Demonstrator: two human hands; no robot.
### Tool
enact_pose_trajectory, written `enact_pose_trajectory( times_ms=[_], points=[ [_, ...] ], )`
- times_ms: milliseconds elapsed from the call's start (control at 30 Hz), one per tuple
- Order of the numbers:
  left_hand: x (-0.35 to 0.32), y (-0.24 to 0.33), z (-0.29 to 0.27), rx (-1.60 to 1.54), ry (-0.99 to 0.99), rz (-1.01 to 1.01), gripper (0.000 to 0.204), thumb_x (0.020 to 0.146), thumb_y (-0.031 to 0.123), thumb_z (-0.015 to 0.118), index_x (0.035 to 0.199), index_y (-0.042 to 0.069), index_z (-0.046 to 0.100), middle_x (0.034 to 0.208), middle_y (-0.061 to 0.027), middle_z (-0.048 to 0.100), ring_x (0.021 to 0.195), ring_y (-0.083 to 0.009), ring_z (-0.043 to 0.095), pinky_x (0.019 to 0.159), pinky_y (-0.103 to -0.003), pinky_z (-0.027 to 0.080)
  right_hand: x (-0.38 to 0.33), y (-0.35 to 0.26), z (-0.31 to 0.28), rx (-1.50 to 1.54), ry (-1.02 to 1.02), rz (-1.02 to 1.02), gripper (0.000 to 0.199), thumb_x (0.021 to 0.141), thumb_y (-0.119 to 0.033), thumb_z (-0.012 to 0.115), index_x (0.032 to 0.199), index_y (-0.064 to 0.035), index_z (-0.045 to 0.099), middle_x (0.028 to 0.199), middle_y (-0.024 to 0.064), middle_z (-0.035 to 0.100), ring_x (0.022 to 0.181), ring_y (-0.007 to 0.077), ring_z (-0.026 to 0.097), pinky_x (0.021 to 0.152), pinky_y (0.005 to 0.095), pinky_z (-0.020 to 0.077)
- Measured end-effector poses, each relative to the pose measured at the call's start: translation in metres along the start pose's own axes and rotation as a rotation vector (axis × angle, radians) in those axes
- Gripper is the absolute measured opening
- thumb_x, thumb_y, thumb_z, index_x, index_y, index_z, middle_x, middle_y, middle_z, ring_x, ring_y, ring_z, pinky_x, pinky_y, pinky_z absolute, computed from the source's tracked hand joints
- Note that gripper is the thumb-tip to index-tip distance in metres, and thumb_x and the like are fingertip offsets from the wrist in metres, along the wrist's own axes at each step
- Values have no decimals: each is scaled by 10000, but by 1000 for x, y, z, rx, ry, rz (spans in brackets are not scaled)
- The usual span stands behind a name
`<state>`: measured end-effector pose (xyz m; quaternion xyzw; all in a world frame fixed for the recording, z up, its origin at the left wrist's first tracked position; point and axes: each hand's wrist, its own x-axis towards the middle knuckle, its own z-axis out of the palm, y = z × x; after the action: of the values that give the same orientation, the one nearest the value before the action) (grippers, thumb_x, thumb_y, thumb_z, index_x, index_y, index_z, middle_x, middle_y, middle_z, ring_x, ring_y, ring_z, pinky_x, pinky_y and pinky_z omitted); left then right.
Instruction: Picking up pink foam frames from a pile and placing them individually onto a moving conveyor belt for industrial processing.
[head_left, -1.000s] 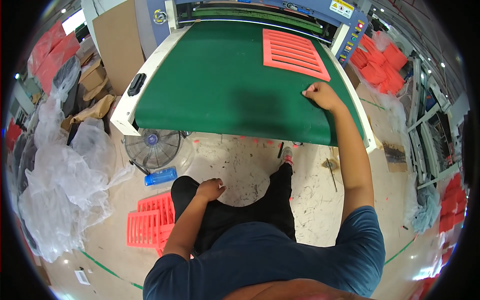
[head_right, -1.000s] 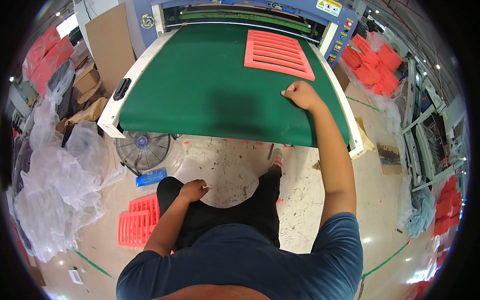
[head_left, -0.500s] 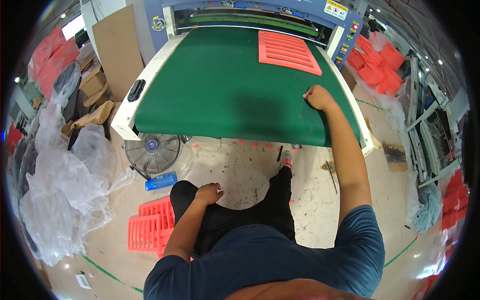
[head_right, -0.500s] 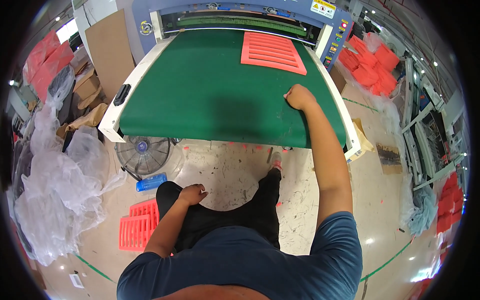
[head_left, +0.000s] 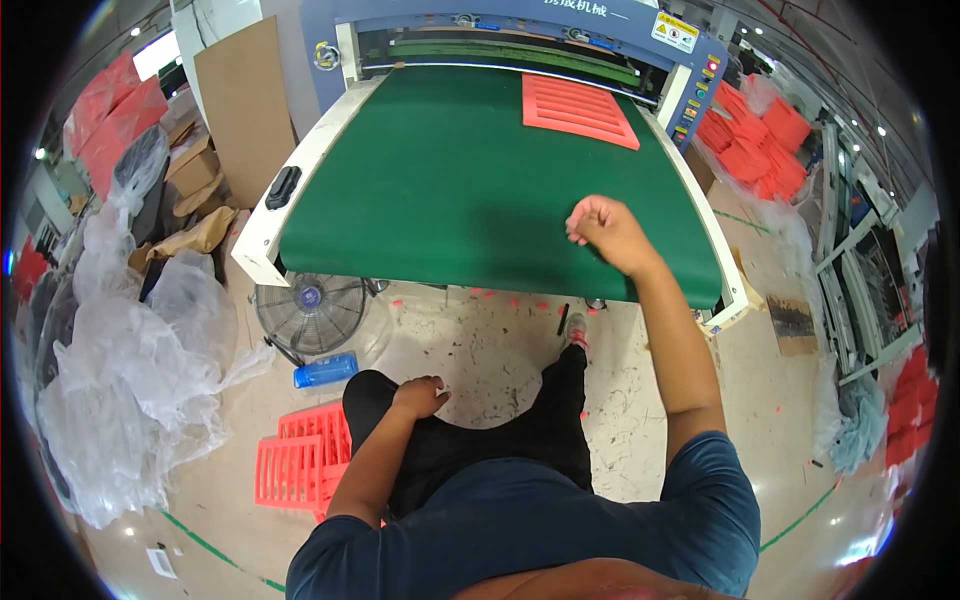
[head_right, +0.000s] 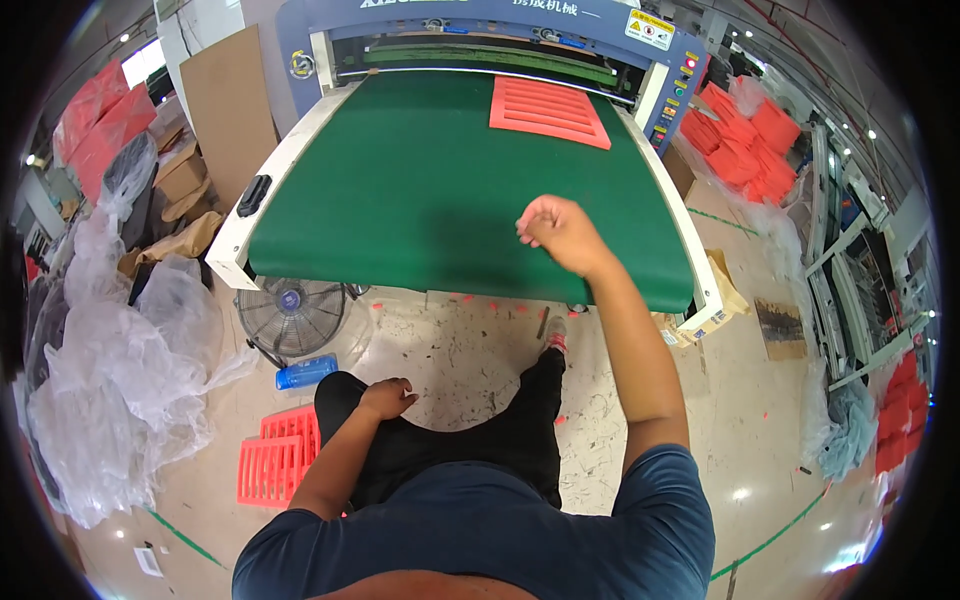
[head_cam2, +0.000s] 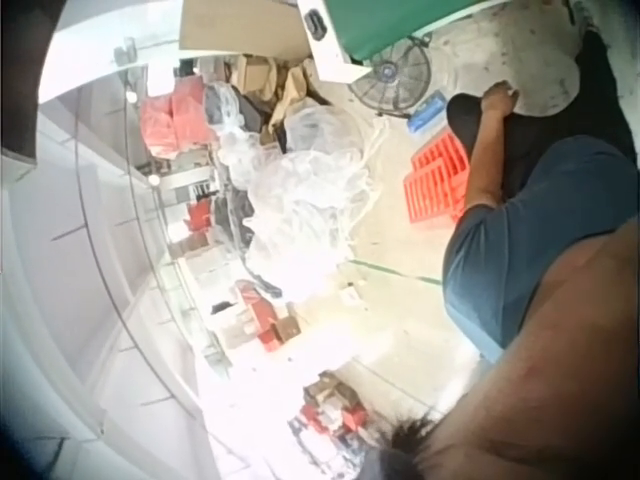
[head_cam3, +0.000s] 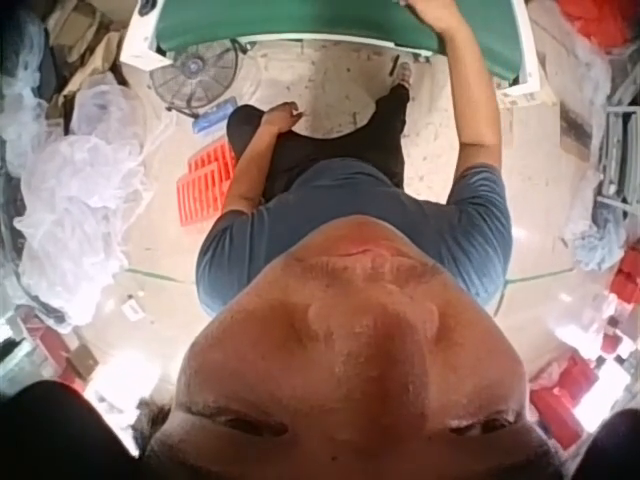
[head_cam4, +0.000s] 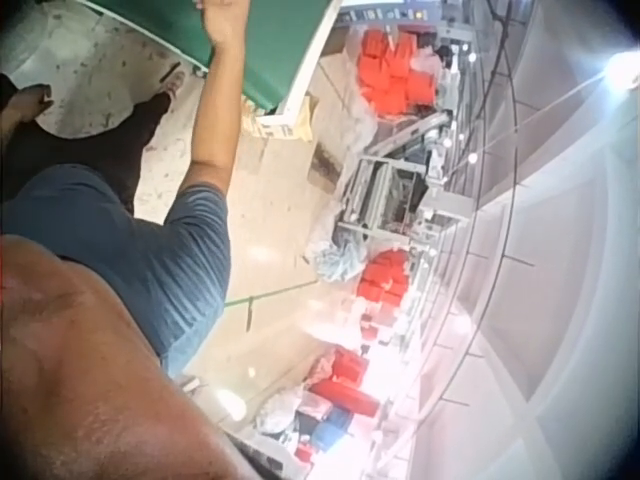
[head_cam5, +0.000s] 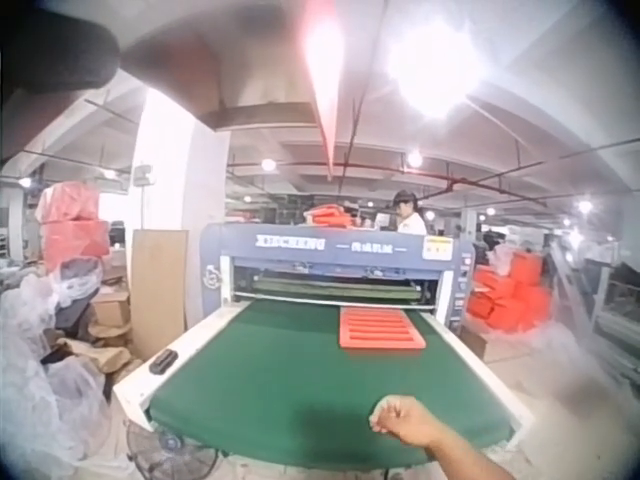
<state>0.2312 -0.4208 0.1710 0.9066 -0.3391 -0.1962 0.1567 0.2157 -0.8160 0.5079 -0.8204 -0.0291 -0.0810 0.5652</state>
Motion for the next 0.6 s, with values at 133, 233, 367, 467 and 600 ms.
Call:
enact_pose_trajectory(
  times_ms=[133,233,367,467,600],
  points=[
    [0,-3,2,1,6,15,428,948,472,589,1127,88,654,1067,-152,709,1017,-342,674,875,-446,533,-43,-7,44,140,-23,-32,71,898,17,617,927,-42,644,831,33,690,712,82,618,658,245,502],
    [2,1,-1,20,-53,-3,443,963,476,556,1157,90,650,1149,-154,694,1091,-336,655,915,-451,522,-75,7,70,256,-36,61,169,853,77,731,912,-42,627,863,16,677,757,65,605,693,239,497],
    [0,4,-4,24,-73,-20,442,961,475,559,1150,86,651,1152,-156,695,1089,-336,656,916,-451,523,-113,36,98,414,-112,26,159,890,-16,747,1021,-25,656,923,-11,650,839,60,609,747,231,507],
    [0,1,0,25,-62,-24,440,960,474,561,1141,85,654,1146,-159,697,1081,-340,660,915,-455,525,-140,74,117,351,-114,185,206,927,-77,726,1114,7,705,922,2,696,836,68,632,760,234,516],
    [1,-4,8,39,23,41,409,947,455,599,1100,80,651,1032,-142,719,1003,-339,680,857,-444,540,-178,125,154,65,-30,303,200,973,-157,676,1072,11,719,845,30,705,793,71,629,734,255,523]
  ],
)
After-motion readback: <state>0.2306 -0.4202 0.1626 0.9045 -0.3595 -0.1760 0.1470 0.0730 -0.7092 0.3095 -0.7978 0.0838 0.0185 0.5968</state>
